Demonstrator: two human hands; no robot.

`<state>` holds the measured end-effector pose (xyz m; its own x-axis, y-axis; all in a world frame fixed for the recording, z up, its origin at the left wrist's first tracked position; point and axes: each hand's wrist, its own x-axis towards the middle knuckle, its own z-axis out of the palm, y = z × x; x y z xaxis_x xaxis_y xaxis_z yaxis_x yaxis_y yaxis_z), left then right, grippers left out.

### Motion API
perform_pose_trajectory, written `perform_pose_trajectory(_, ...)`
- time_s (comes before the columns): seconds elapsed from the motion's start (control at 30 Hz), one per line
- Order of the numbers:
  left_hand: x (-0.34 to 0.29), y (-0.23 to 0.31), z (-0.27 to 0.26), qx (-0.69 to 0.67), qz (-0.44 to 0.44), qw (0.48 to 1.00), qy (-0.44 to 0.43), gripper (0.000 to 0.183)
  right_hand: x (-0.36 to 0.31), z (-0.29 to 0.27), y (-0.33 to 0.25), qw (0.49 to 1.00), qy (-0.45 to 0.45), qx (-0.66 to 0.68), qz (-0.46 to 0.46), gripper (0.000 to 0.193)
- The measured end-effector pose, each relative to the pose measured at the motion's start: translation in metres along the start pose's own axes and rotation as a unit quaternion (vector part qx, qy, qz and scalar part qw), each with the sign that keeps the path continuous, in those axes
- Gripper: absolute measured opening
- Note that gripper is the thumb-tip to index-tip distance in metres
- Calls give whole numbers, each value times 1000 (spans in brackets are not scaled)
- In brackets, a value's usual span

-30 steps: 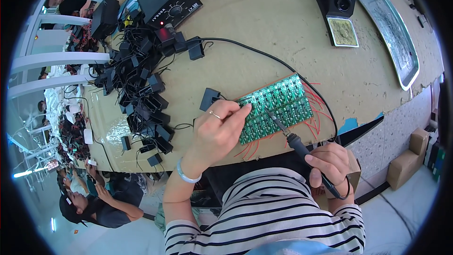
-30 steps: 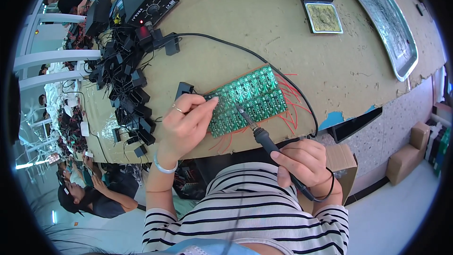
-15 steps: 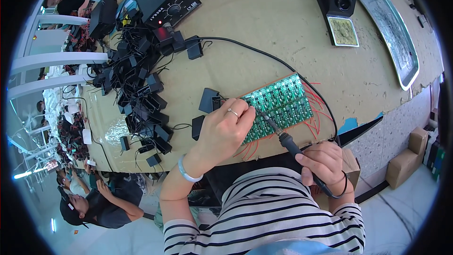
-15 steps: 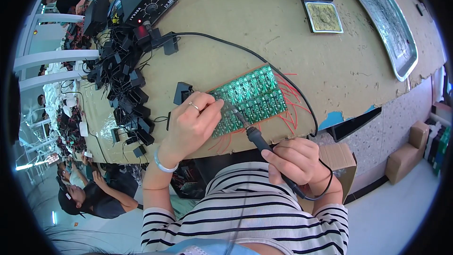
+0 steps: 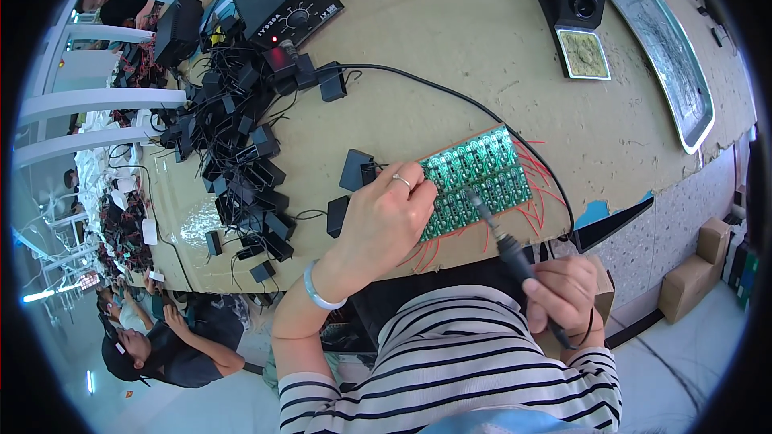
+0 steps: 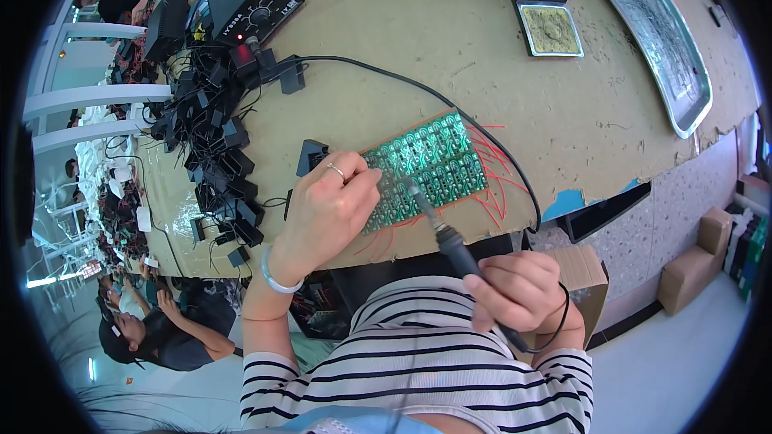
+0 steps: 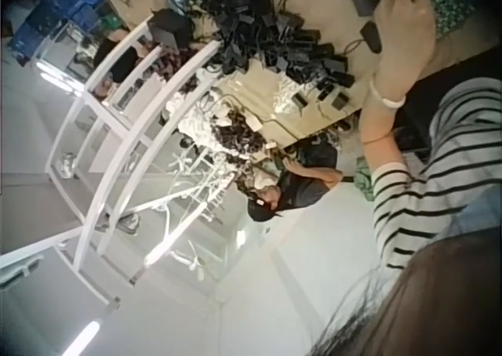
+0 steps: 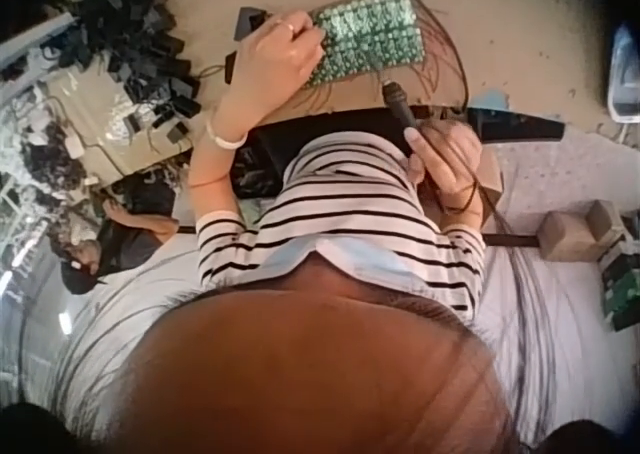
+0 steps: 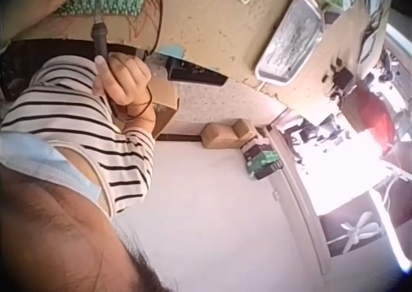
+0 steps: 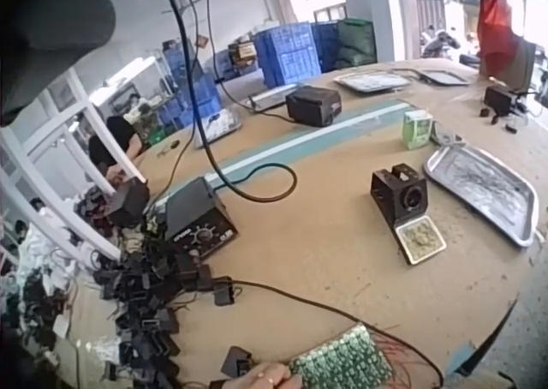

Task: Solder electronic components onto a green circuit board at a workbench.

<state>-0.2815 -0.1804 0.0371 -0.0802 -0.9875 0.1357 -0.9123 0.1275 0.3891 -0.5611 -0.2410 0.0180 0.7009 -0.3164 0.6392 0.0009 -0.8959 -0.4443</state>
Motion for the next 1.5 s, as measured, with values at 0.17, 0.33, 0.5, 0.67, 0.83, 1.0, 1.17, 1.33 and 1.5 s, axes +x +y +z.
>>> perform_pose_trajectory(0.17, 0, 1, 0, 12, 2, 1000, 5, 15, -4, 3, -2, 990, 97, -20, 98, 16)
perform_pose_trajectory(0.33, 1, 1, -1, 46, 22, 999, 1, 9, -9, 1, 0, 993, 84, 3, 87, 21)
perform_pose_trajectory(0.5, 0, 2, -10, 68, 20, 996, -46, 11, -5, 1, 0, 993, 85, -2, 85, 20)
perform_pose_trajectory(0.67, 9, 1, -25, 23, -58, 995, 84, 25, -7, 1, -1, 991, 94, -15, 94, 18)
perform_pose_trajectory(0.83, 40, -72, -29, 38, -154, 951, 267, 35, -2, -1, -3, 990, 99, -7, 100, 18)
perform_pose_trajectory(1.0, 47, -107, -8, -227, -228, 923, 213, 28, -1, -3, -7, 990, 96, -5, 103, 18)
perform_pose_trajectory(1.17, 52, -105, -6, -253, -142, 922, 257, 19, -6, -5, -3, 989, 105, 4, 100, 19)
perform_pose_trajectory(1.33, 34, -70, -18, -458, -117, 845, 248, 11, -7, 0, 5, 988, 109, 24, 112, 19)
perform_pose_trajectory(1.5, 31, -40, -21, -146, -25, 989, 31, 2, -1, 8, 11, 989, 91, 47, 105, 21)
